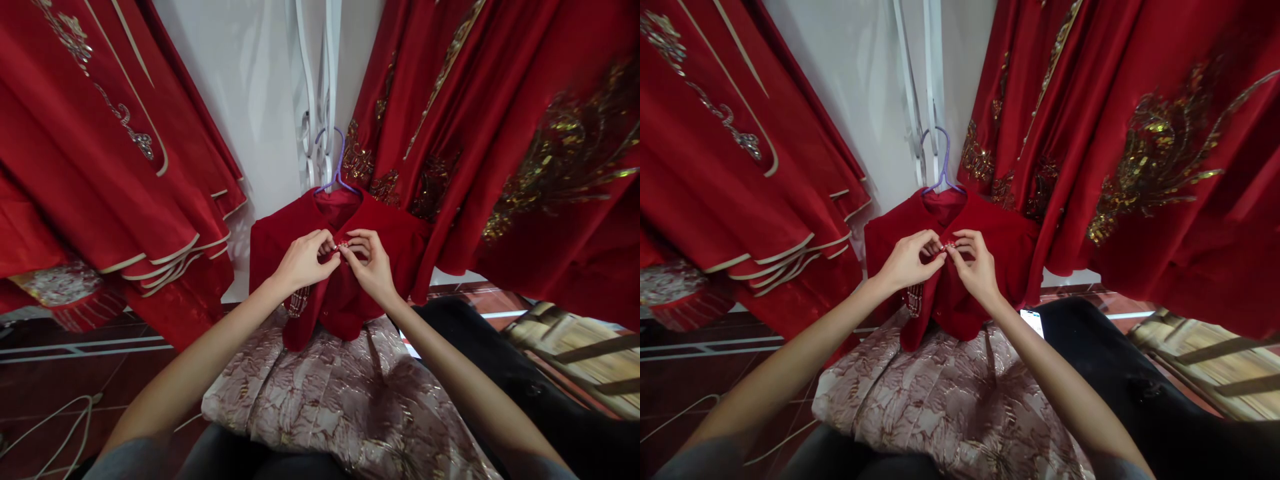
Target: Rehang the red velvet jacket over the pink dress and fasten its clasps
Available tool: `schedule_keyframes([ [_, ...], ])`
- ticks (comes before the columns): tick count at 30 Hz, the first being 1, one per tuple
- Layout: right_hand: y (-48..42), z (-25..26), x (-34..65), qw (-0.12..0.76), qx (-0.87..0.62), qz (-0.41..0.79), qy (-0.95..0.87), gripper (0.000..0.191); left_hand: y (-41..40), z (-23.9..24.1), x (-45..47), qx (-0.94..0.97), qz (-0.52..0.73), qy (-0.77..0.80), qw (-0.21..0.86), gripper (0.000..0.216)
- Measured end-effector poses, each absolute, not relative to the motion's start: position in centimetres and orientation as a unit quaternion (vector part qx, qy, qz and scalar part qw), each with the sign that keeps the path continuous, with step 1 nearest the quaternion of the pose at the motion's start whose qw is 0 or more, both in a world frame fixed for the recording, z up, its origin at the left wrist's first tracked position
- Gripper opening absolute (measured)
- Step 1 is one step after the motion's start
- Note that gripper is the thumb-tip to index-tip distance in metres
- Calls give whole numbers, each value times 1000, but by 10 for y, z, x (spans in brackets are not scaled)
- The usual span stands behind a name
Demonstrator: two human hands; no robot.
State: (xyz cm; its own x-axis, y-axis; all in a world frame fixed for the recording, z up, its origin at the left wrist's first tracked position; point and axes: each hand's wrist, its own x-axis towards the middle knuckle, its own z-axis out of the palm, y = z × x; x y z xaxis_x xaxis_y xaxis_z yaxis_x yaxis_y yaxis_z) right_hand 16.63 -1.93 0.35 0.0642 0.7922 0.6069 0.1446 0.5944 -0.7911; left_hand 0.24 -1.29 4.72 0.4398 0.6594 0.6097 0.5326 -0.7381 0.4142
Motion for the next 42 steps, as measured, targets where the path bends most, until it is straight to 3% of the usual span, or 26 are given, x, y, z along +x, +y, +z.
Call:
schedule_keyframes([
  [13,-15,10,183,596,-330,357,-639,44,-4,52,-1,864,351,340,123,6],
  [23,-14,20,184,590,-338,399,-616,53,-12,54,4,865,363,339,69,3],
  [31,-9,18,183,572,-330,360,-659,43,-15,56,9,876,332,347,39,4],
  [35,-15,6,177,585,-330,320,-667,38,-17,43,16,830,406,358,137,9],
  [39,-33,-12,175,567,-307,278,-712,67,-21,28,15,778,456,315,298,21],
  [42,-47,-22,179,531,-324,230,-748,72,-24,21,15,749,470,310,349,28],
])
